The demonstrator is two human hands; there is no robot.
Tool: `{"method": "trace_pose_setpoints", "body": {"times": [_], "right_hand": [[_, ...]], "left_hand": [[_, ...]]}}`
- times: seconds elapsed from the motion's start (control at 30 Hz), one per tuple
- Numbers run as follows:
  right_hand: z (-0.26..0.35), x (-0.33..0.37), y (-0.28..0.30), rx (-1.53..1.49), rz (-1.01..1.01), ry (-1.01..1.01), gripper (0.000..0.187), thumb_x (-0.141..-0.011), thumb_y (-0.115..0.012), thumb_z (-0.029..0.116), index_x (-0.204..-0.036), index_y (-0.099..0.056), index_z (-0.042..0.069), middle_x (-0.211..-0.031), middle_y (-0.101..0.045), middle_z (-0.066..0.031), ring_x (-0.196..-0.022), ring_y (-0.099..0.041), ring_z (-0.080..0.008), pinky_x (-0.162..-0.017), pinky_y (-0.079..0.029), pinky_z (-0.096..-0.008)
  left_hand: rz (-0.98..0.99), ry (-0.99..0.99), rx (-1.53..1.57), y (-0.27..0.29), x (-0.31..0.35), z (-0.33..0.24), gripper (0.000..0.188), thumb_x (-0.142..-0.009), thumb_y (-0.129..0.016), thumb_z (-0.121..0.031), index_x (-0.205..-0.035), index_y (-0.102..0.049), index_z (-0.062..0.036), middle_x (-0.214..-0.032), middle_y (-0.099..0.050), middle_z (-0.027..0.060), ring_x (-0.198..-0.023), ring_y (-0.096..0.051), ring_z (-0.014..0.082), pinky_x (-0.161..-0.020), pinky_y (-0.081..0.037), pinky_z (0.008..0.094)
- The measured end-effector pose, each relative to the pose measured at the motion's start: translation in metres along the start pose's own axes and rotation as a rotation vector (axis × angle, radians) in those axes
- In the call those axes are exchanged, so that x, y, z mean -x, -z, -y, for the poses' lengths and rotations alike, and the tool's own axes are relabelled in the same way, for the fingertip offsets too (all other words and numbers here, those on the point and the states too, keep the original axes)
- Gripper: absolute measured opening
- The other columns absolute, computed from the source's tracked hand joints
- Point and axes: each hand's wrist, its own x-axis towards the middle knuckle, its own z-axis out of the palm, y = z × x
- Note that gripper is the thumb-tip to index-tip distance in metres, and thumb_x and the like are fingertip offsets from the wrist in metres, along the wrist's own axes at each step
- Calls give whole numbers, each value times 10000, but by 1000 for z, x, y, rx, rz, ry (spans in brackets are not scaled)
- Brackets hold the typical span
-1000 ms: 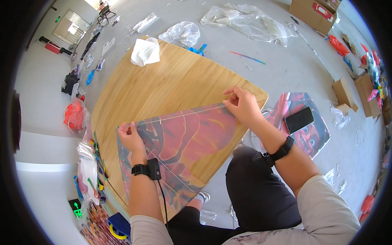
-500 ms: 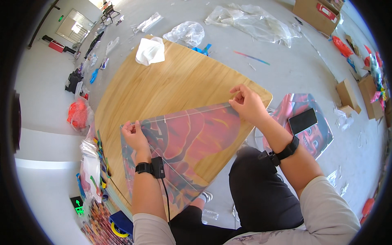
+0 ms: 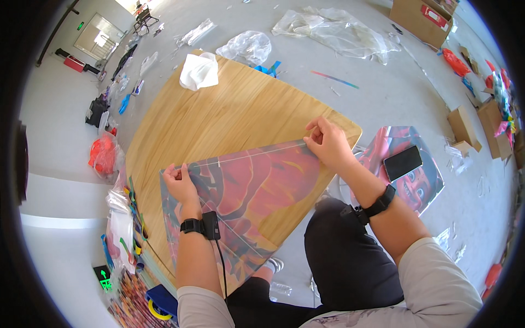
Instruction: Assembling and preparing character-themed kites on a table in a manufacturing workspace.
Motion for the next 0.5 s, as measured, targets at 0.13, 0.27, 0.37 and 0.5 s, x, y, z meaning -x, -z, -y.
{"method": "trace_pose_setpoints", "body": {"times": [0.13,0.27,0.37,0.5], "right_hand": [[2,1,1,20,7,-8,242,-844,-737,74,-1039,-606,18,-739,-602,-33,-681,-577,-146,-660,-479,-309],[1,-1,0,46,-4,15,242,-839,-740,75,-1032,-604,19,-734,-600,-37,-687,-578,-154,-662,-478,-315],[2,-2,-2,56,-1,11,242,-833,-744,77,-1022,-604,21,-722,-599,-37,-694,-584,-162,-664,-480,-319],[-2,-2,-2,79,-6,25,241,-820,-757,81,-999,-603,31,-717,-614,-37,-699,-594,-181,-663,-481,-338]], "left_hand": [[5,8,-1,-1,2,-3,336,-912,-746,-132,-1187,-585,-26,-844,-671,46,-758,-609,152,-735,-508,317],[2,10,-8,0,0,0,333,-912,-744,-128,-1187,-588,-25,-840,-668,45,-760,-608,151,-736,-507,313],[1,6,0,0,-1,2,331,-912,-743,-125,-1187,-590,-26,-839,-668,45,-760,-608,152,-735,-507,312],[2,2,-27,-1,1,0,325,-910,-742,-119,-1184,-593,-27,-843,-668,48,-760,-608,155,-730,-506,314]]}}
